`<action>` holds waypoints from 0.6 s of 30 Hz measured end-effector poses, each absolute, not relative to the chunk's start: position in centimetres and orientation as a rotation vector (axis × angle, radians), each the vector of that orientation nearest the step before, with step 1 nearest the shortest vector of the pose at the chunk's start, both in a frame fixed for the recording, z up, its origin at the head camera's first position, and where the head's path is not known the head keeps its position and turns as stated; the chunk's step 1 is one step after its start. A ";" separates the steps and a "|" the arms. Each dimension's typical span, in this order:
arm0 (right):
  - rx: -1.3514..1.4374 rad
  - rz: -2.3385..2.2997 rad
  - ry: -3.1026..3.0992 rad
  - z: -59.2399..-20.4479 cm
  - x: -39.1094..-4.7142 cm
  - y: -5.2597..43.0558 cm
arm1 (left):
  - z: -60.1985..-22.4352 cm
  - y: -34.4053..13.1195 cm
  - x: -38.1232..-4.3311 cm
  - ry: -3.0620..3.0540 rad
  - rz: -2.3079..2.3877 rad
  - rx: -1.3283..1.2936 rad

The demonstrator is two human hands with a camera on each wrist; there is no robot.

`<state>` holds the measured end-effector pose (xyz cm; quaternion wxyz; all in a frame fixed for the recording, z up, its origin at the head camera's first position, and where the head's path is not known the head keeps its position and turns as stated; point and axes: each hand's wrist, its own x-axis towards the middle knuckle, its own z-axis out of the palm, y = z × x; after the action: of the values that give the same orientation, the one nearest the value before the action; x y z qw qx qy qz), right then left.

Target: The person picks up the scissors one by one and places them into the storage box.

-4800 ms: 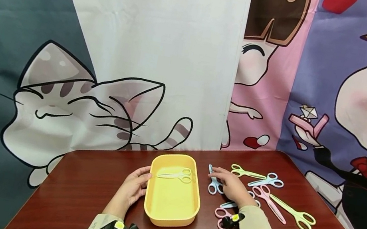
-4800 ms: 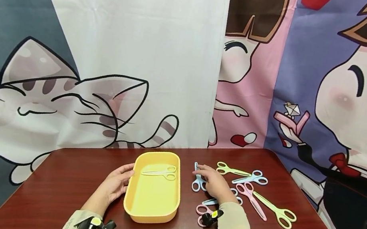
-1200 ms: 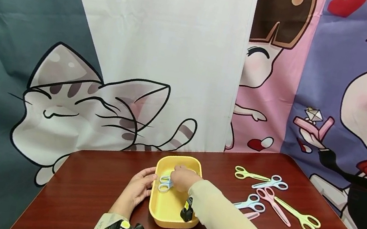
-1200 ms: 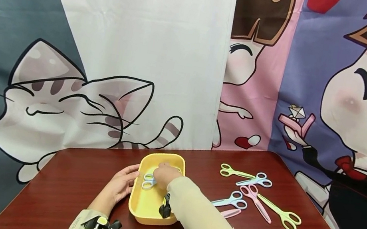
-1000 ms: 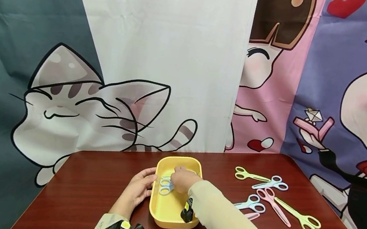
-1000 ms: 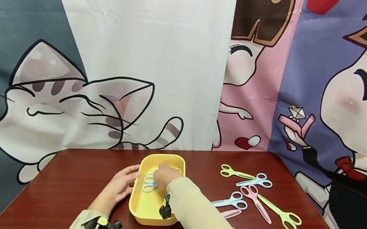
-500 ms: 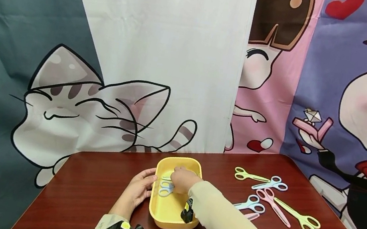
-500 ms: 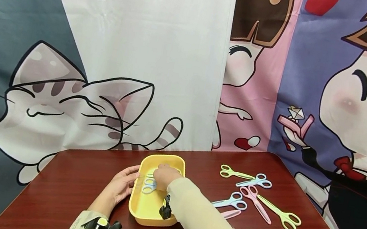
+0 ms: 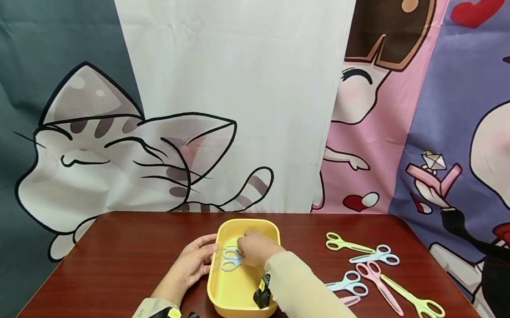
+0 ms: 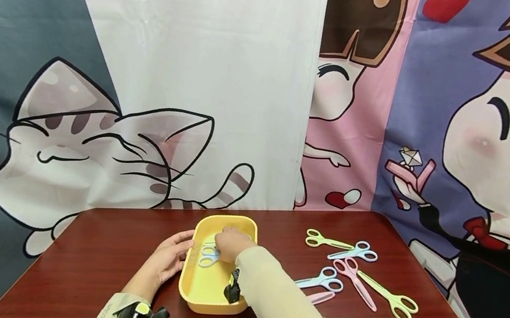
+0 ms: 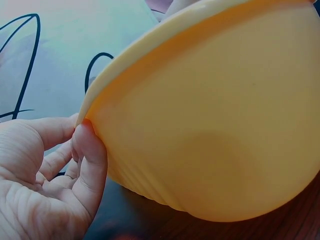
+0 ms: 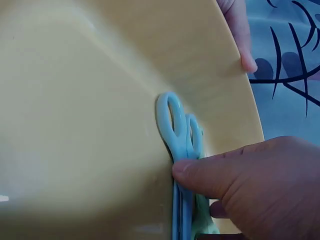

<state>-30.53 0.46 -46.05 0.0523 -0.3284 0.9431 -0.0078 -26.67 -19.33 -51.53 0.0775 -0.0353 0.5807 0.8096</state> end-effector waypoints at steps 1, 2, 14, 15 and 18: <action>-0.994 -0.062 2.860 -46.0 -30.6 0.6 | -51.5 -19.3 -26.6 1.737 2.425 -0.107; -0.989 -0.098 2.849 -46.0 -30.7 0.7 | -51.5 -19.3 -26.6 1.735 2.426 -0.107; -1.024 -0.615 2.704 -43.1 -31.2 3.2 | -51.6 -19.1 -26.7 1.743 2.426 -0.110; -1.019 -0.668 2.705 -43.0 -31.2 3.7 | -51.6 -19.1 -26.7 1.738 2.429 -0.113; -1.028 -0.816 2.719 -43.0 -31.2 5.6 | -51.5 -19.2 -26.7 1.735 2.438 -0.115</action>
<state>-31.20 5.56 -43.00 0.0613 -0.3399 0.8989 -0.2697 -26.66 -19.16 -51.54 0.0733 -0.0384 0.5779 0.8119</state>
